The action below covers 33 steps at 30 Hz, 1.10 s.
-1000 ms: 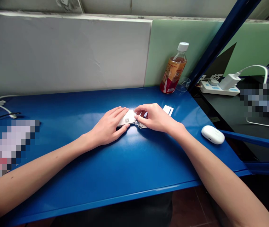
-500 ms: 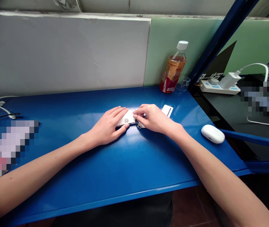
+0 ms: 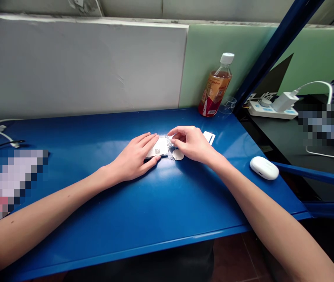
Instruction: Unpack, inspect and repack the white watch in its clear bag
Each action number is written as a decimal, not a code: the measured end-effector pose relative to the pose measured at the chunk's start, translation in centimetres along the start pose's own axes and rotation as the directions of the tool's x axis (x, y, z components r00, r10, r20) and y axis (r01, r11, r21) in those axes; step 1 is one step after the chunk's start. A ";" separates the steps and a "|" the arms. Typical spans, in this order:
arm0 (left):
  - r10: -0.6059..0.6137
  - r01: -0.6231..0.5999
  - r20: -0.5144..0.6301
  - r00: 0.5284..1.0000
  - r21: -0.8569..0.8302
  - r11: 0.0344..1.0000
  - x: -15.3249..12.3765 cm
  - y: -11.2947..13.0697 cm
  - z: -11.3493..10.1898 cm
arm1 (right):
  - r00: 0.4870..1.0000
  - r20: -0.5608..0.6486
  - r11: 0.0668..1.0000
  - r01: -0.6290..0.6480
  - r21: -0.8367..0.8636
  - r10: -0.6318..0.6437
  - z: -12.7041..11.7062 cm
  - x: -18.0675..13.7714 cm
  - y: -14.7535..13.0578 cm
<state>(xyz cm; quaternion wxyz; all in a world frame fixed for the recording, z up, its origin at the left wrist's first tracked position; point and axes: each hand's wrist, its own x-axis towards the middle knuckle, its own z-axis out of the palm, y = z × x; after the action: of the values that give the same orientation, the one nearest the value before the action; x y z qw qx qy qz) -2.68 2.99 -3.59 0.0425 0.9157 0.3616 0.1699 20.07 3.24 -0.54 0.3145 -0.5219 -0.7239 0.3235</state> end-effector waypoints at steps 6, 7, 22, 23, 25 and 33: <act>0.017 -0.017 0.001 1.000 0.019 1.000 0.0 0.0 0.0 | 1.000 0.022 0.995 -0.017 0.100 0.015 0.0 0.0 -0.2; 0.020 -0.020 -0.003 1.000 0.016 1.000 0.0 0.0 0.0 | 0.999 0.030 0.994 -0.015 0.106 0.012 0.0 0.0 -0.2; 0.040 -0.039 -0.018 0.999 0.025 0.999 0.0 0.1 -0.1 | 0.995 0.091 0.989 0.063 -0.135 -0.051 -0.2 -0.2 -0.1; 0.038 -0.038 -0.018 0.999 0.024 0.999 0.0 0.1 -0.1 | 0.995 0.087 0.987 0.052 -0.151 -0.039 -0.3 -0.2 -0.1; 0.036 -0.035 -0.020 0.999 0.024 0.999 0.0 0.1 -0.1 | 0.996 0.087 0.985 0.029 -0.171 -0.014 -0.5 -0.2 -0.2; 0.037 -0.036 -0.026 0.999 0.014 0.999 0.0 0.0 0.0 | 0.970 0.222 0.964 0.146 -0.224 -0.095 -1.3 -0.6 -1.0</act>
<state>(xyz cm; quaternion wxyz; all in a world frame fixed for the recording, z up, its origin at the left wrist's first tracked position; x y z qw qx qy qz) -2.62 2.99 -3.59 0.0285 0.9202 0.3465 0.1802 20.65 2.60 0.96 0.1908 -0.4736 -0.8171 0.2675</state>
